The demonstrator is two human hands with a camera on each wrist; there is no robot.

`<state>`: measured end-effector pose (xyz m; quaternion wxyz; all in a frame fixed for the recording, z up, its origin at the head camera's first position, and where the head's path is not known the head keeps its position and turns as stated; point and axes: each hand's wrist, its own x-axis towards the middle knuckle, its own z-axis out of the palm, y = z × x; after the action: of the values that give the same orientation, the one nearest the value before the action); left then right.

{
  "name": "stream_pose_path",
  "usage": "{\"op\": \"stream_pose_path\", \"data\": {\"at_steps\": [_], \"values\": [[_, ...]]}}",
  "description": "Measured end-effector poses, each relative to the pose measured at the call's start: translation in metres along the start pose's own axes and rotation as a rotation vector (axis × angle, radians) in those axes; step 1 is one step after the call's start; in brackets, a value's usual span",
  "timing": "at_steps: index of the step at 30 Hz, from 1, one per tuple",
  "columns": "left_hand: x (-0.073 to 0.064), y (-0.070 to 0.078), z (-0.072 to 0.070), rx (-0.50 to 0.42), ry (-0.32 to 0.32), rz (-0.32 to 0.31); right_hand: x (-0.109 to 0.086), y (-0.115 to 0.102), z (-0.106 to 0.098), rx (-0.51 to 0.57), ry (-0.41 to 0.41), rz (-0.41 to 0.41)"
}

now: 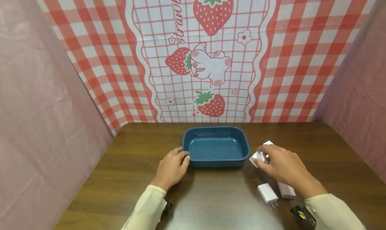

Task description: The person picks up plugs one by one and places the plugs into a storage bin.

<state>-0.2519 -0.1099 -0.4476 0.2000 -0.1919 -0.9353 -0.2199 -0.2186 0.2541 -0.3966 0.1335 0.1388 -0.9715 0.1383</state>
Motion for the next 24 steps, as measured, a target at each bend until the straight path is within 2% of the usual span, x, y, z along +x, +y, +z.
{"op": "stream_pose_path", "data": {"at_steps": [7, 12, 17, 24], "values": [[0.004, 0.009, 0.005, -0.013, 0.005, 0.015, 0.015, -0.015, 0.001, -0.008, 0.053, -0.052], [0.003, 0.012, 0.005, -0.013, -0.005, 0.005, 0.028, -0.021, 0.002, -0.005, 0.055, -0.074], [0.003, 0.012, 0.005, -0.016, -0.019, -0.007, 0.043, -0.027, 0.005, -0.016, 0.010, -0.106], [0.006, 0.015, 0.005, -0.020, -0.050, -0.025, 0.063, -0.028, 0.014, -0.037, -0.143, -0.124]]}}
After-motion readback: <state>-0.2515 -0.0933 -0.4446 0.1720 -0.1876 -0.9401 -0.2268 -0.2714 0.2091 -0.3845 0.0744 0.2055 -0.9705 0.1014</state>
